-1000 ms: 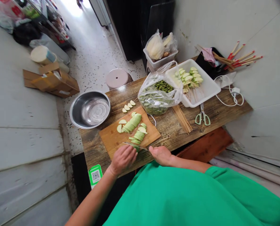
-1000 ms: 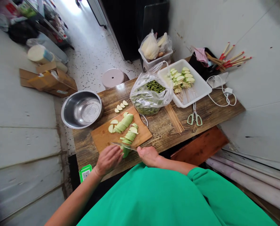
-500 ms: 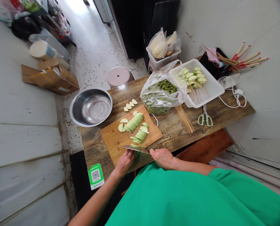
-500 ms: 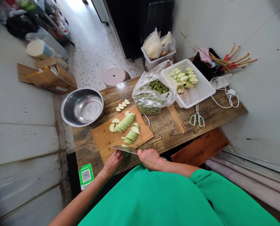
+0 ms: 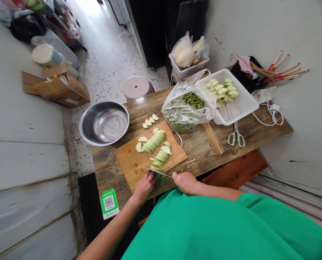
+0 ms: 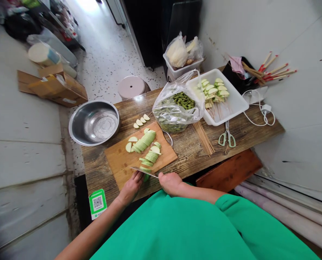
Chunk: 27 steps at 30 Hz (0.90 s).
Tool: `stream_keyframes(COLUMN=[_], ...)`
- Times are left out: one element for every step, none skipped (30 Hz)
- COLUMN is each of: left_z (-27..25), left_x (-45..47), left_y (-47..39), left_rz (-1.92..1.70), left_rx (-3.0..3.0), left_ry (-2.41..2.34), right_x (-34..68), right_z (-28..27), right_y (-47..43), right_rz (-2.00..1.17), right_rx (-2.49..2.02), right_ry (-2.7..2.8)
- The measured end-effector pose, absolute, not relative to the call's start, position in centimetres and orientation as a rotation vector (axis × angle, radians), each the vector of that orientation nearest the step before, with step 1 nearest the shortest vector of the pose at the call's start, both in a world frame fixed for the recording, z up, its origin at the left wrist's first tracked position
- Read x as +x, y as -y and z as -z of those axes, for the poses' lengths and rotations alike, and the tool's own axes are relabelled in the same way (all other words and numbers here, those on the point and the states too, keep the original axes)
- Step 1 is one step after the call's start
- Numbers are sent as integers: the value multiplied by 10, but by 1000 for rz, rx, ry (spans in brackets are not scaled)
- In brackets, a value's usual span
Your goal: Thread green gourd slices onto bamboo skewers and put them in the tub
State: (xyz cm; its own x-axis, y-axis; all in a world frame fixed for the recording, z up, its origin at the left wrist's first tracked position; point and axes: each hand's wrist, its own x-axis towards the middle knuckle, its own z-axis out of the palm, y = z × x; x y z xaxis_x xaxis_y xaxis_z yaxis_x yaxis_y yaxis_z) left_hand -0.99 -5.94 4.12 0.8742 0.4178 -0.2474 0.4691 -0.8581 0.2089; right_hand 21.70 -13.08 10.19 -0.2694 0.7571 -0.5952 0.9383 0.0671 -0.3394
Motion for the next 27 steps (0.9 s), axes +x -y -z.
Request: stream_keyframes(left_z=[-42, -42, -42, -42, -42, -42, -42, -41, -41, -41, -42, -42, -42, -43, -43, -43, -43, -42, -42, -41, -40, -39, -37, -36, -35, -33, -32], left_x=[-10, -10, -10, -10, -11, -11, -12, -12, -11, -10, -9, -8, -7, -6, -5, -5, -4, -4, -5, -6, -6, -7, -8, -10, -11, -12, -13], left_y=[60, 60, 60, 60, 60, 60, 59, 58, 56, 55, 53, 52, 50, 49, 49, 49, 49, 49, 50, 51, 52, 53, 54, 55, 55, 56, 56], left_rz=[284, 288, 291, 291, 287, 281, 274, 265, 256, 246, 236, 226, 217, 212, 211, 212, 214, 215, 211, 201, 187, 171, 158, 151, 149, 150, 152], left_rx=[2792, 2802, 2812, 2820, 2826, 2829, 2828, 2823, 2817, 2811, 2806, 2804, 2802, 2799, 2794, 2789, 2786, 2786, 2793, 2804, 2818, 2832, 2841, 2844, 2842, 2836, 2828], left_ry=[-678, -683, -683, -677, -668, -659, -651, -650, -652, -656, -657, -656, -654, -651, -652, -654, -656, -657, -657, -657, -654, -650, -648, -647, -647, -652, -656], right_x=[216, 215, 214, 214, 214, 215, 217, 218, 220, 221, 223, 224, 224, 225, 224, 224, 223, 223, 222, 222, 222, 222, 222, 222, 222, 222, 223], right_z=[-99, -97, -96, -95, -94, -95, -95, -96, -97, -98, -99, -101, -102, -103, -103, -104, -105, -106, -106, -107, -107, -108, -108, -109, -109, -110, -110], right_y=[130, 130, 130, 130, 130, 130, 131, 131, 132, 132, 132, 132, 132, 132, 132, 132, 132, 133, 134, 134, 135, 135, 135, 134, 134, 133, 133], right_rz=[1001, 1001, 1000, 999, 1000, 1002, 1003, 1002, 1000, 996, 990, 982, 972, 961, 951, 942, 937, 935, 937, 941, 945, 949, 953, 955, 958, 963, 968], right_rx=[1714, 1716, 1718, 1719, 1717, 1714, 1710, 1708, 1708, 1711, 1715, 1719, 1726, 1732, 1736, 1740, 1742, 1744, 1747, 1748, 1749, 1747, 1744, 1739, 1735, 1730, 1726], right_ry=[-2069, -2060, -2057, -2062, -2071, -2081, -2092, -2101, -2110, -2118, -2126, -2138, -2150, -2162, -2173, -2180, -2183, -2185, -2186, -2189, -2188, -2186, -2181, -2175, -2168, -2165, -2165])
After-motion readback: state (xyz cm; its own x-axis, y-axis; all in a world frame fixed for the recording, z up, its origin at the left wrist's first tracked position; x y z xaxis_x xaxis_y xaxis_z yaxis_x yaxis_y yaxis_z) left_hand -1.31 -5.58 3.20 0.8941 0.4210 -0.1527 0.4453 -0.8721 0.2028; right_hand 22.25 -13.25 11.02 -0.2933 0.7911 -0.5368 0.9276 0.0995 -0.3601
